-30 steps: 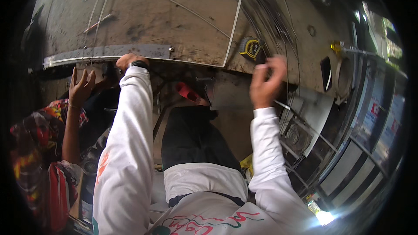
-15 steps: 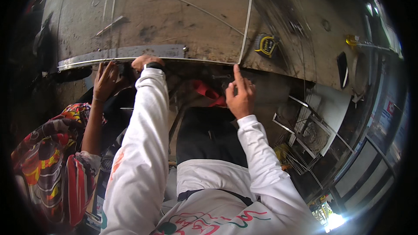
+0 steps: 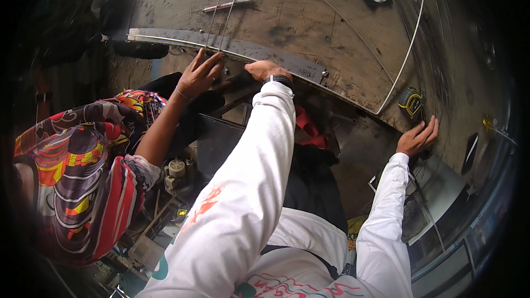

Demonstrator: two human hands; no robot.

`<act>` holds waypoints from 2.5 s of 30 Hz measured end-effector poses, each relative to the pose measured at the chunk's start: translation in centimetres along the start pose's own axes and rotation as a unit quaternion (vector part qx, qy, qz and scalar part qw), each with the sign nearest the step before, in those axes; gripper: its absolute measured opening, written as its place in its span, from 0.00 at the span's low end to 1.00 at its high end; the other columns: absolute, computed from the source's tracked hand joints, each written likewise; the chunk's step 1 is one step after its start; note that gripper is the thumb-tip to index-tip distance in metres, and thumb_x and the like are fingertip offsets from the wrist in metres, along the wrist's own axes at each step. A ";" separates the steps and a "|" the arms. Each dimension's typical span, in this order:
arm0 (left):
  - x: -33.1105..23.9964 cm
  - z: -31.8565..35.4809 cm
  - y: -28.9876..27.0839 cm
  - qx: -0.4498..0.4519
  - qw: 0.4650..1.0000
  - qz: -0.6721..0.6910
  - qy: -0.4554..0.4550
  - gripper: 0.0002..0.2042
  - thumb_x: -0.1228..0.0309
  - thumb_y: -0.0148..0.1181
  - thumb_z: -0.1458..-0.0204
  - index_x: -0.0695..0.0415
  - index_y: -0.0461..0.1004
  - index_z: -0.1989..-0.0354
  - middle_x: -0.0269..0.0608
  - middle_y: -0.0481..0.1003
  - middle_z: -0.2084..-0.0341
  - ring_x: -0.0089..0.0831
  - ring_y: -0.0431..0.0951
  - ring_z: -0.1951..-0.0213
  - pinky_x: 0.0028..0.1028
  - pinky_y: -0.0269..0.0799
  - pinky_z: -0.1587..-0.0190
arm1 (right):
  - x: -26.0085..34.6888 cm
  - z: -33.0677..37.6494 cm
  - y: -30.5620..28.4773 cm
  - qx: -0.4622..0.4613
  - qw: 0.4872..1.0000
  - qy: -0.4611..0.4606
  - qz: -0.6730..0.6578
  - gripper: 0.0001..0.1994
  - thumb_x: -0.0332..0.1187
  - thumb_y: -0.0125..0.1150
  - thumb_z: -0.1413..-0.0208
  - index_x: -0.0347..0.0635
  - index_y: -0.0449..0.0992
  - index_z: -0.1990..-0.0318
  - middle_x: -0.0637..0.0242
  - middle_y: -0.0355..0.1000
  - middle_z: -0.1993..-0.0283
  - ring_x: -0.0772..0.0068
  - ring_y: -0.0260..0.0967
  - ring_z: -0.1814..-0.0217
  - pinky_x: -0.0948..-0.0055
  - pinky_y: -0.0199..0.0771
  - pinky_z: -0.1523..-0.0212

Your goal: The person arranges thin metal wires on a workbench, aligning them with a metal ruler and a pre-bent wire frame. They adjust the spacing and position of the wires repeatedly while a coworker assists by holding the frame steady.

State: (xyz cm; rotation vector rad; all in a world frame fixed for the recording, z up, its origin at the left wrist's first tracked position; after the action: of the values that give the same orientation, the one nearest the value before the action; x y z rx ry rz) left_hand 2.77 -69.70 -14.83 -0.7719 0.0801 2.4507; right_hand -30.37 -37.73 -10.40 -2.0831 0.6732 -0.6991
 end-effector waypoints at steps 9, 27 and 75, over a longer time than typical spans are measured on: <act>-2.4 4.5 0.1 0.001 1.000 -0.001 -0.011 0.36 0.48 0.30 0.29 0.67 0.64 0.28 0.53 0.66 0.28 0.48 0.71 0.33 0.43 0.62 0.28 | 1.0 -0.1 -0.3 -0.009 1.000 0.009 0.020 0.20 0.33 0.50 0.31 0.42 0.75 0.35 0.57 0.69 0.32 0.50 0.66 0.30 0.51 0.64 0.31; -1.6 2.6 0.2 -0.081 0.977 -0.139 0.140 0.27 0.60 0.29 0.27 0.64 0.74 0.39 0.51 0.77 0.40 0.45 0.81 0.45 0.44 0.77 0.41 | 1.6 -0.5 -0.8 -0.017 1.000 0.012 0.014 0.24 0.41 0.49 0.32 0.42 0.74 0.33 0.55 0.69 0.31 0.48 0.66 0.28 0.50 0.62 0.32; -21.9 -3.8 -3.6 -0.141 0.455 0.292 -0.830 0.15 0.71 0.53 0.36 0.52 0.80 0.44 0.39 0.75 0.36 0.36 0.73 0.32 0.55 0.74 0.34 | 26.5 -38.1 25.2 0.340 0.939 -0.031 -0.038 0.17 0.41 0.67 0.39 0.41 0.80 0.49 0.46 0.81 0.48 0.40 0.77 0.41 0.47 0.75 0.42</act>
State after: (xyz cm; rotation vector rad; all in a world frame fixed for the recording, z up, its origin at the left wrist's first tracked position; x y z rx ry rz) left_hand 21.42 -78.37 -5.74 2.0858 -0.9248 2.5903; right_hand -42.96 -88.76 -5.35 -1.4822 0.2537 -0.7723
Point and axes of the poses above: each hand's wrist, its own z-axis away from the middle knuckle, its own y-axis out of the palm, x = y × z, the point moved 4 cm from there along -z, towards the middle knuckle
